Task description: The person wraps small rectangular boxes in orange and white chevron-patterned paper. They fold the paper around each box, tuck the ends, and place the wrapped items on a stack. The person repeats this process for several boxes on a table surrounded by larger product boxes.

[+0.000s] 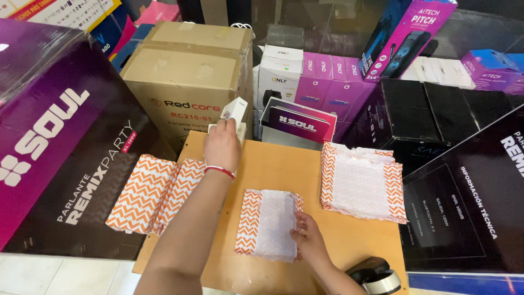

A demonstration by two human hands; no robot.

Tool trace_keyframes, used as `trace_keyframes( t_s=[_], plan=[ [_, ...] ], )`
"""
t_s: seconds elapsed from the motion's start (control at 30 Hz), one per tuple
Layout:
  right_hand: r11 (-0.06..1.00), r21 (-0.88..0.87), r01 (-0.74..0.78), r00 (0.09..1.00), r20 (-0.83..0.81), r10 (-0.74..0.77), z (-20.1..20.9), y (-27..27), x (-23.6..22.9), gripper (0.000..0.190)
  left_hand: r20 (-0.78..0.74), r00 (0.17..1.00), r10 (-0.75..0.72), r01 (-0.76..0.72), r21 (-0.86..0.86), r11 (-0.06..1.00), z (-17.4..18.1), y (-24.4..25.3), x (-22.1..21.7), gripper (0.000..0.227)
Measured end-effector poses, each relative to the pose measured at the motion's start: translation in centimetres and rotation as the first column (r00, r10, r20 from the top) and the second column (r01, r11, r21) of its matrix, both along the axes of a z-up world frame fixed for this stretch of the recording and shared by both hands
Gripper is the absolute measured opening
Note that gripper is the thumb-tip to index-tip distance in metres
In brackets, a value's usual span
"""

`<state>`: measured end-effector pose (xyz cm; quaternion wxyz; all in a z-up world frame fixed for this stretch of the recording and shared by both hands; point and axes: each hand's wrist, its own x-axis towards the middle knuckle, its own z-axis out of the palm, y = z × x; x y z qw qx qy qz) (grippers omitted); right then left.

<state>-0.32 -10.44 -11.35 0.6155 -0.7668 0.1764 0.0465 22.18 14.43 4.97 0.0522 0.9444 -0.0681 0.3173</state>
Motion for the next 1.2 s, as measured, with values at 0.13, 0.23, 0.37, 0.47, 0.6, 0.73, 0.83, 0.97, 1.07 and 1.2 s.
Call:
trace_keyframes(
  t_s=[0.13,0.23,0.37,0.47,0.6,0.73,0.83,0.97,1.07,1.2],
  plan=[
    [0.999,-0.026,-0.028,1.0,0.006,0.028,-1.4,-0.1,-0.7,0.047,0.011,0.998,0.057,-0.058,0.198,0.978,-5.5,-2.0,2.3,0.018],
    [0.999,-0.027,-0.022,1.0,0.01,0.022,-1.9,-0.5,-1.1,0.043,-0.046,0.997,0.068,-0.056,0.227,0.972,-7.6,-2.6,2.4,0.013],
    [0.974,-0.226,-0.032,0.993,0.103,0.056,-0.9,-0.9,-1.1,0.049,-0.128,0.991,0.029,-0.003,0.194,0.981,-7.1,-3.2,0.2,0.021],
    [0.915,-0.392,-0.098,0.992,0.034,0.121,0.0,-0.9,-1.1,0.053,-0.135,0.986,-0.098,0.12,0.164,0.979,-8.9,-5.0,-4.0,0.025],
    [0.766,-0.536,-0.354,0.933,-0.264,0.246,1.3,-0.8,0.4,0.062,-0.341,0.929,-0.145,0.129,-0.068,0.989,-13.3,-6.2,-11.0,0.038],
    [0.706,-0.606,-0.366,0.927,-0.31,0.214,3.0,-1.3,1.4,0.068,-0.618,0.784,0.062,-0.176,-0.126,0.976,-18.5,-4.8,-14.7,0.078],
    [0.689,-0.677,-0.259,0.96,-0.257,0.108,3.6,-2.1,1.6,0.06,-0.635,0.764,0.114,-0.283,-0.171,0.944,-20.3,-3.3,-16.0,0.082],
    [0.796,-0.602,-0.06,0.993,-0.114,-0.011,5.6,-3.1,1.6,0.033,-0.687,0.725,-0.044,-0.462,-0.533,0.709,-23.9,-1.7,-14.4,0.032],
    [0.913,-0.393,0.112,0.994,0.028,-0.11,4.4,-5.3,1.7,0.023,-0.657,0.747,-0.103,-0.504,-0.66,0.557,-24.4,-1.0,-12.9,0.028],
    [0.948,0.029,0.316,0.947,0.053,-0.317,4.4,-7.9,1.9,0.015,-0.593,0.794,-0.13,-0.439,-0.709,0.552,-20.6,-2.7,-11.9,0.046]
  ],
)
